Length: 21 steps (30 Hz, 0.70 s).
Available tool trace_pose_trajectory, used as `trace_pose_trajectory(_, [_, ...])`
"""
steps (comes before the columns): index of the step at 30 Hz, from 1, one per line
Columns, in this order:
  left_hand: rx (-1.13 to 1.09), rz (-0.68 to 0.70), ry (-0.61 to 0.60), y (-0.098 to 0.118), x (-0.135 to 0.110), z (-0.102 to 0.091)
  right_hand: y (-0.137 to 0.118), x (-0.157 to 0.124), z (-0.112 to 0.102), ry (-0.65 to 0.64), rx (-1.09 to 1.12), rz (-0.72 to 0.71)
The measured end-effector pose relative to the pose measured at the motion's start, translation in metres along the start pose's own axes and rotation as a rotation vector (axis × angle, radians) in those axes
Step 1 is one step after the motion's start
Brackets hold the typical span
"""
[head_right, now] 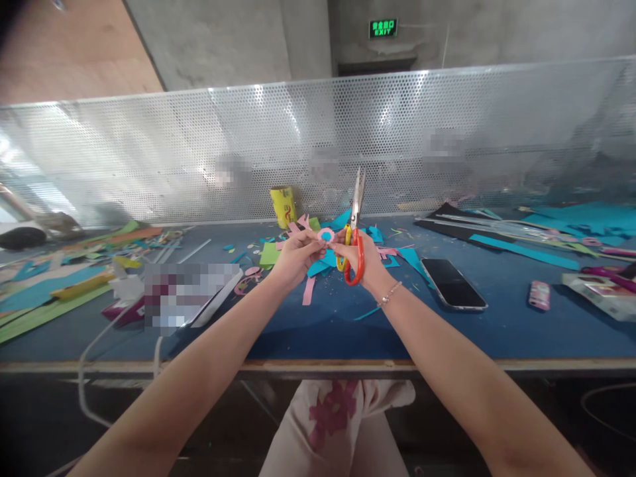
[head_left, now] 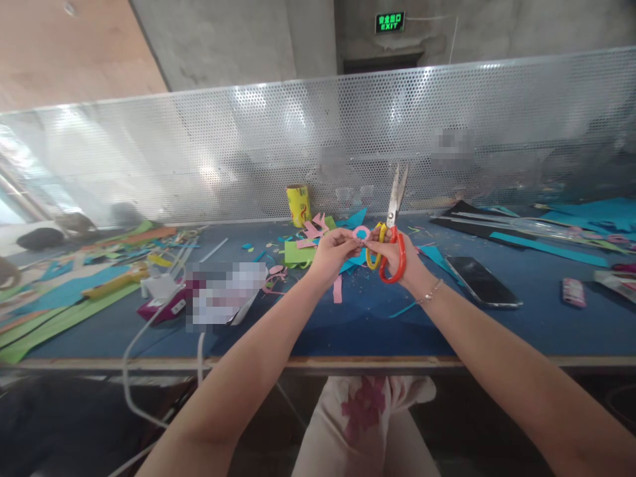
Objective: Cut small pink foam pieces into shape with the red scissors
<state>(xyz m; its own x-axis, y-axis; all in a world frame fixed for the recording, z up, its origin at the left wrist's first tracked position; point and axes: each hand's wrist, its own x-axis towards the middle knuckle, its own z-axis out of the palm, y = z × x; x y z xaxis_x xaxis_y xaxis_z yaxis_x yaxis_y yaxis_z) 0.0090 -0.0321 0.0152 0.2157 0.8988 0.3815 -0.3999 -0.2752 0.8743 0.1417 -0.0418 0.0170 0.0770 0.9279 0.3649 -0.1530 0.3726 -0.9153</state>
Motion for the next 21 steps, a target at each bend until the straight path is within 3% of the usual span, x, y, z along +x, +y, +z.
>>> trace_pose_trajectory(9, [0.008,-0.013,0.009,0.0014,0.0003,0.0004,0.0089,0.0038,-0.0018,-0.005,0.146,0.030])
trace_pose_trajectory(21, [0.040,0.003,0.002,-0.0005,0.0008,-0.0007,0.0008,-0.0015,0.0008,-0.016,0.166,0.097])
